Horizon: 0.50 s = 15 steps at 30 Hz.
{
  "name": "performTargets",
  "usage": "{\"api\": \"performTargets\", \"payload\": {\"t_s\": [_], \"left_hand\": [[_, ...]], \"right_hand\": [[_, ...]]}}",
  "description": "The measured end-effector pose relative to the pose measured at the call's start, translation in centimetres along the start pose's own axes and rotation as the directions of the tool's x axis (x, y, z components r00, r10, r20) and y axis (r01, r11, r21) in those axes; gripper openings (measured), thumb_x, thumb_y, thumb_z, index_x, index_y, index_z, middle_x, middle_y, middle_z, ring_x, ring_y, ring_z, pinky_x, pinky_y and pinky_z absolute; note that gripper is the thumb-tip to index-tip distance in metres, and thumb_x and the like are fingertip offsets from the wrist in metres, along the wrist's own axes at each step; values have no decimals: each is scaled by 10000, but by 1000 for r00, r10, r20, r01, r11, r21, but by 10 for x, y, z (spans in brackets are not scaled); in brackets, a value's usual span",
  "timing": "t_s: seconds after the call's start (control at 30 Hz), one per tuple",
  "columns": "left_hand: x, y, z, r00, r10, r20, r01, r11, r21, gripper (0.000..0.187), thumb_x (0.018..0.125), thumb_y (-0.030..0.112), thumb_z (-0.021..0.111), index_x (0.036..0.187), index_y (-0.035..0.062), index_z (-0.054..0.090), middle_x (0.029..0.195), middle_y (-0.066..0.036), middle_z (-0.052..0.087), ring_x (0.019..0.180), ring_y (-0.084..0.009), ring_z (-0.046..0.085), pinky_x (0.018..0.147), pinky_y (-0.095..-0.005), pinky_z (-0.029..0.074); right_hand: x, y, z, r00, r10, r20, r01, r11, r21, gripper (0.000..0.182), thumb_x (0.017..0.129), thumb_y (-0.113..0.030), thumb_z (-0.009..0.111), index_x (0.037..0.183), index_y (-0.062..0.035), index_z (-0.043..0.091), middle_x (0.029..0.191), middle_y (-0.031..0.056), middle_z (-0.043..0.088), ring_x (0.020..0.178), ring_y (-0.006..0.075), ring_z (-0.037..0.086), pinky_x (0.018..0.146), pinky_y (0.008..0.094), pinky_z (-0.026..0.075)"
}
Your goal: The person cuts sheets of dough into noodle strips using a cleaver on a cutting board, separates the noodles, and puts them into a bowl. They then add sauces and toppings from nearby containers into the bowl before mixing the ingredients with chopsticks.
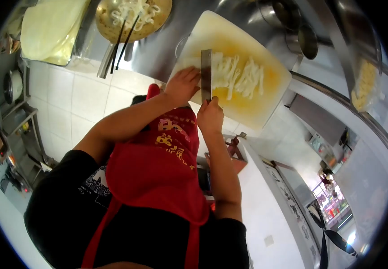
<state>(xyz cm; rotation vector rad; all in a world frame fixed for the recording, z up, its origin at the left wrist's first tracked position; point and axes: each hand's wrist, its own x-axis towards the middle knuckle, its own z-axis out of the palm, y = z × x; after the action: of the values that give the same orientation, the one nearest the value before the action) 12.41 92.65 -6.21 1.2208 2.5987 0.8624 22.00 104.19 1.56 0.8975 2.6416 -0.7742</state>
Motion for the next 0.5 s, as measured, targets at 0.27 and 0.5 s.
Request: {"api": "performTargets", "payload": {"t_s": [0.27, 0.5], "left_hand": [[-4, -7, 6, 996, 8, 84, -8, 1000, 5, 505, 819, 238, 675, 1256, 4, 583, 1355, -105, 525, 1338, -262, 413, 1123, -377, 343], [-10, -4, -4, 1000, -9, -6, 9, 1000, -29, 490, 820, 236, 680, 1240, 0, 589, 1326, -108, 549, 1304, -272, 457, 1111, -381, 358]], "right_hand": [[55, 1, 30, 949, -179, -258, 182, 983, -13, 271, 944, -229, 589, 925, 31, 516, 741, 277, 639, 704, 481, 623, 618, 538, 496], [6, -10, -2, 993, -69, -91, 70, 998, 8, 223, 948, -188, 558, 940, 24, 491, 746, 275, 640, 714, 467, 638, 628, 538, 509]]}}
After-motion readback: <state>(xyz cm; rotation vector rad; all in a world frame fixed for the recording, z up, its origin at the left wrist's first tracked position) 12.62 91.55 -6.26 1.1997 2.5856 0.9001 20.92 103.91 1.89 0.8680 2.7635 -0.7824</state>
